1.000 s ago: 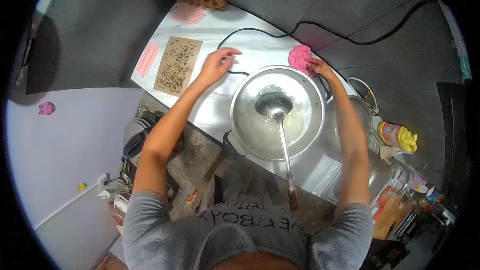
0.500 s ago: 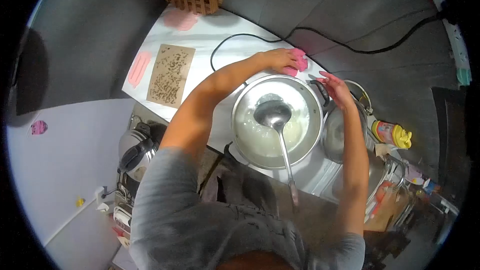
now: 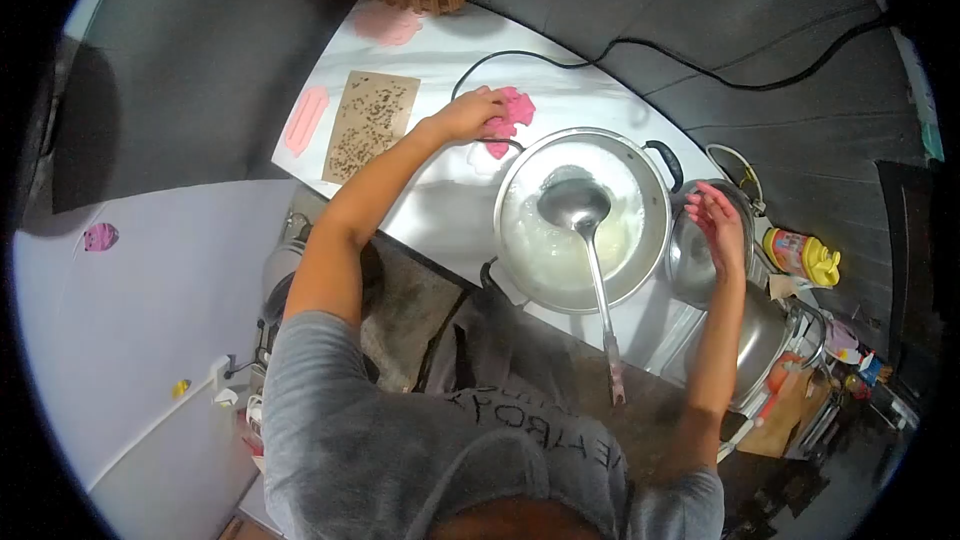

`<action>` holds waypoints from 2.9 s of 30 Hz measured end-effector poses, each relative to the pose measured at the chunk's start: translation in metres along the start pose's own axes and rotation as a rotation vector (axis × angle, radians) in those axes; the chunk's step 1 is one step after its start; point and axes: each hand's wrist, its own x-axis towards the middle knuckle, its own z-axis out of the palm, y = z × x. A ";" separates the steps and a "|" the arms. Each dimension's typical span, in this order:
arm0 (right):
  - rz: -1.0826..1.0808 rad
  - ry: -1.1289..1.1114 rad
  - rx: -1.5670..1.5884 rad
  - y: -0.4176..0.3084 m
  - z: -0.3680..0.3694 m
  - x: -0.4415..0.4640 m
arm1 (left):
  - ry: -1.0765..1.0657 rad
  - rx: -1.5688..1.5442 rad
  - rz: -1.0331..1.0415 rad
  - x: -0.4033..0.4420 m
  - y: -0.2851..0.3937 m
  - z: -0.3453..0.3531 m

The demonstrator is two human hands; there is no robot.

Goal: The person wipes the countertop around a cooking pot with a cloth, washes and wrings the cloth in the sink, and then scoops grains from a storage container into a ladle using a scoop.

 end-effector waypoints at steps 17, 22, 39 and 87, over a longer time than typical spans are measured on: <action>-0.154 0.082 0.097 0.014 -0.022 -0.093 | 0.823 -0.211 -0.555 -0.093 0.077 0.003; -0.145 0.146 0.084 0.022 -0.013 -0.113 | 0.704 0.043 -0.591 -0.109 0.059 0.072; -0.101 0.163 0.127 0.039 -0.001 -0.154 | 0.207 -0.079 -0.206 -0.074 0.070 0.078; -0.642 0.347 -0.730 0.238 0.021 -0.124 | 0.564 -0.985 -0.803 -0.083 0.353 0.271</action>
